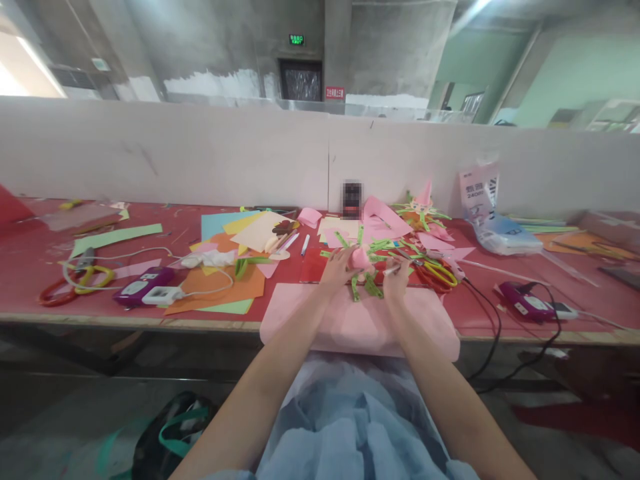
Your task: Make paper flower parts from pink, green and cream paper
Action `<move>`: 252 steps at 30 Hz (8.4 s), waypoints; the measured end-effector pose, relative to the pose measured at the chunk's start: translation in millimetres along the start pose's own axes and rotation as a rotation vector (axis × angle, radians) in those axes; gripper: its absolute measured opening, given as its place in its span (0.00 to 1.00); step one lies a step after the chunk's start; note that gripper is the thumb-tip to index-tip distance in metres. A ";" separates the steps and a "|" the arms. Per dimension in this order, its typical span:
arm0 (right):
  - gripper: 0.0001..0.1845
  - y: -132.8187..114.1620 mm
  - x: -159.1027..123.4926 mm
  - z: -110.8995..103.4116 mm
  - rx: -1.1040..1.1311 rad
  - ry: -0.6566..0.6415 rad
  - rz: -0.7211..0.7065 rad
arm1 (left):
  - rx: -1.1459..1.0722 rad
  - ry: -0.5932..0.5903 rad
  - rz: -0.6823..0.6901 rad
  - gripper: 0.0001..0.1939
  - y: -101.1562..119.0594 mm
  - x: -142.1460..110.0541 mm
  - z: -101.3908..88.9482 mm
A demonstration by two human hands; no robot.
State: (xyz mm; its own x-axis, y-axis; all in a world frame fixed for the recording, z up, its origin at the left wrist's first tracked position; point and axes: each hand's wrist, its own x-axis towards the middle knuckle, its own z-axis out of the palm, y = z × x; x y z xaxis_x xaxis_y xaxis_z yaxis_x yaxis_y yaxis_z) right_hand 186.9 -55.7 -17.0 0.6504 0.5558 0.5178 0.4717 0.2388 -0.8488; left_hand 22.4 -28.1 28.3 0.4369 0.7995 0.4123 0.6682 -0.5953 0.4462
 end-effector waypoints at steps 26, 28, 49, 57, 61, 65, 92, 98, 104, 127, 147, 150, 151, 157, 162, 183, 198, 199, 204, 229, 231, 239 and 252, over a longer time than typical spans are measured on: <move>0.30 -15.6 -7.5 2.4 0.171 -0.379 -0.029 | -0.181 0.200 -0.074 0.38 -6.0 -1.1 7.2; 0.30 -13.7 -9.0 5.0 0.166 -0.387 -0.031 | -0.146 0.229 -0.089 0.38 -4.3 -0.5 5.8; 0.13 -21.7 -2.9 -7.7 -0.067 0.105 -0.165 | -0.143 0.069 -0.008 0.34 3.5 -5.4 -1.5; 0.12 -9.8 -4.1 -0.6 -0.026 -0.108 -0.088 | -0.207 -0.078 0.105 0.33 4.8 -5.9 -1.8; 0.10 -4.2 -2.7 0.6 0.009 -0.151 0.009 | -0.188 -0.083 0.092 0.33 6.4 -5.1 -2.0; 0.11 -5.1 -1.4 0.7 0.005 -0.132 -0.017 | -0.179 -0.042 0.095 0.33 6.6 -4.8 -1.9; 0.10 -13.9 -1.0 -4.0 0.066 0.004 -0.042 | -0.143 0.017 0.078 0.34 5.6 -6.6 0.9; 0.12 -19.6 -1.5 -6.3 0.067 -0.061 -0.099 | -0.116 0.128 0.032 0.29 2.8 -3.8 3.7; 0.11 -18.0 -2.9 -0.4 0.092 -0.145 -0.111 | -0.169 0.178 0.036 0.29 3.5 -5.7 1.3; 0.16 -23.2 -13.1 -1.3 0.304 -0.255 -0.115 | -0.273 -0.010 -0.153 0.36 -17.5 1.5 13.1; 0.12 -39.6 -20.6 -7.2 0.161 -0.422 -0.305 | -0.212 -0.093 -0.299 0.32 -15.0 1.9 12.9; 0.10 -37.3 -21.4 -6.5 0.126 -0.405 -0.313 | -0.235 -0.088 -0.295 0.32 -16.0 2.2 14.2; 0.10 -36.3 -21.6 -6.3 0.122 -0.405 -0.318 | -0.243 -0.087 -0.296 0.32 -16.6 2.3 14.7; 0.08 -31.1 -20.6 -5.2 0.089 -0.363 -0.381 | -0.253 -0.074 -0.237 0.27 -20.7 2.0 16.9; 0.07 -28.0 -20.1 -3.4 0.107 -0.361 -0.405 | -0.216 -0.067 -0.164 0.24 -21.7 2.0 17.4; 0.11 -31.0 -18.6 -4.8 0.066 -0.368 -0.430 | -0.213 -0.103 -0.185 0.22 -18.3 1.8 13.1; 0.08 -28.9 -18.4 -2.2 0.114 -0.411 -0.480 | -0.207 -0.097 -0.182 0.22 -13.7 1.0 8.9; 0.08 -29.5 -18.3 -2.3 0.109 -0.410 -0.481 | -0.205 -0.103 -0.184 0.22 -13.7 1.1 8.8; 0.08 -31.2 -18.8 -2.2 0.075 -0.411 -0.489 | -0.206 -0.115 -0.185 0.22 -15.5 1.8 10.9; 0.06 -28.7 -19.5 -0.6 0.009 -0.339 -0.501 | -0.230 -0.110 -0.192 0.20 -18.7 1.2 12.9; 0.06 -28.1 -19.6 -0.2 0.003 -0.334 -0.485 | -0.226 -0.116 -0.194 0.19 -18.6 1.2 12.7; 0.06 -28.3 -18.7 -0.6 0.003 -0.270 -0.451 | -0.207 -0.121 -0.217 0.20 -14.3 1.0 10.4; 0.05 -28.6 -19.9 -3.5 0.069 -0.311 -0.421 | -0.226 -0.109 -0.189 0.20 -23.4 3.5 17.6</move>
State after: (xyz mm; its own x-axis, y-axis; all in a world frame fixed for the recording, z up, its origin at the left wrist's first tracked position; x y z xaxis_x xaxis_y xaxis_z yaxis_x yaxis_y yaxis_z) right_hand 162.5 -76.4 -2.7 0.2010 0.6082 0.7679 0.6066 0.5383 -0.5851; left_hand 18.9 -9.9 5.3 0.3876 0.8944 0.2234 0.5981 -0.4284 0.6773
